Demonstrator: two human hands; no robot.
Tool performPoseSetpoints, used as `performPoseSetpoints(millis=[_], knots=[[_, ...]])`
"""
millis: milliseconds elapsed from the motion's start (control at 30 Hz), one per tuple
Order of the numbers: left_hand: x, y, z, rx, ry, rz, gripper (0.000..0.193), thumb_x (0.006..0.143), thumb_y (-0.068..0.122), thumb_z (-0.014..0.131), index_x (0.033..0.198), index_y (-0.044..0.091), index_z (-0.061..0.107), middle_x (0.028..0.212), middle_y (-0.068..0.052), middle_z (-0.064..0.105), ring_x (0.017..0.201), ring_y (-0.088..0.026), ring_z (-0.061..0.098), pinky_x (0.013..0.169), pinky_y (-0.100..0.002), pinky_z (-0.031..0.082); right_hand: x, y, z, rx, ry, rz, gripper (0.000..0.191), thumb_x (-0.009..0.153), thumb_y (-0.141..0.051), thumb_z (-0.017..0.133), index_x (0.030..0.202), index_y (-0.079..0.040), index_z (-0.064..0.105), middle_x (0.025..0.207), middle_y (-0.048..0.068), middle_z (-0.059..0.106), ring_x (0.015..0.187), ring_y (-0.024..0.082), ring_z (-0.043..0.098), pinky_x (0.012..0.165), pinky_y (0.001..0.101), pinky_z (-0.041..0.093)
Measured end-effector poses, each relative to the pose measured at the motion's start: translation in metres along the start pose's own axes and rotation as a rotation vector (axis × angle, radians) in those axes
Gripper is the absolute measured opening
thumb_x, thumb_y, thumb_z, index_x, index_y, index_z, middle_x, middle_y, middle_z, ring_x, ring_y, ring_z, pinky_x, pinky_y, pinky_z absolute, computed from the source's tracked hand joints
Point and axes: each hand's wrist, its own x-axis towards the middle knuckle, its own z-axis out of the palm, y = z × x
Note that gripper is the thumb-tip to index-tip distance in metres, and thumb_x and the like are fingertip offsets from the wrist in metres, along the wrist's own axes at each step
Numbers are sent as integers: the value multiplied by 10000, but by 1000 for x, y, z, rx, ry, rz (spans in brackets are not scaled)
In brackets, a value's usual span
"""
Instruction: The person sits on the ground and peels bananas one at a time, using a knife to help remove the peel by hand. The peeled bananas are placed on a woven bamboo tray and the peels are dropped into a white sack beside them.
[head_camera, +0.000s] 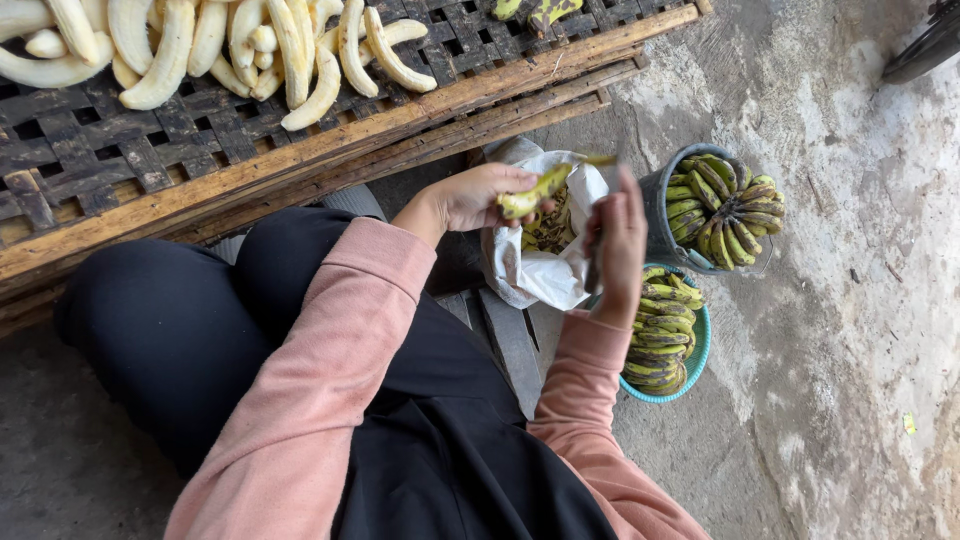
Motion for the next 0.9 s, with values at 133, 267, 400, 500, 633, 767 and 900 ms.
performPoseSetpoints(millis=[133,267,400,500,633,767,900], knots=[[-1,-6,3,94,106,-116,391,1022,199,526,1367,17,498,1113,-103,715,968,-185,702,774,-320,623,8,-8,-25,-164,117,94,507,1132,-365,368,1615,-214,402,725,-24,536,510,56,480,420,217,424],[19,-17,11,374,258,344,320,973,14,591,1279,59,509,1219,-106,660,1125,-222,695,940,-372,629,0,2,0,-359,152,404,590,1109,-410,373,1636,-201,208,661,15,522,468,79,441,384,246,379],[32,-22,21,822,476,923,293,947,-45,654,1213,50,576,1323,-144,684,1294,-293,638,1091,-408,549,-32,5,37,48,87,38,621,1100,-282,417,1663,-148,191,699,-18,506,494,72,446,409,223,392],[26,-19,32,901,614,893,216,1005,7,636,1204,65,573,1325,-118,708,1243,-251,702,1008,-352,624,-42,-3,64,-73,-4,-236,610,1125,-172,490,1664,-102,211,796,-22,496,632,67,432,564,211,406],[10,-11,50,986,699,1037,242,993,-18,599,1215,75,573,1332,-131,707,1253,-305,695,1013,-370,617,-39,-21,83,-264,-49,-335,595,1118,-108,539,1657,-87,287,854,-39,477,773,60,414,724,196,400],[2,-2,59,973,765,1103,244,997,50,679,1209,76,560,1326,-147,688,1247,-327,687,995,-375,615,-38,-32,91,-238,-101,-270,586,1105,-112,547,1647,-86,326,804,-54,437,735,53,382,673,189,354],[-2,-3,58,1012,795,1135,289,989,48,686,1231,74,529,1341,-151,670,1249,-328,680,1030,-385,592,-38,-35,95,-267,-123,-308,580,1111,-116,548,1654,-91,345,829,-57,433,757,51,379,689,187,358]])
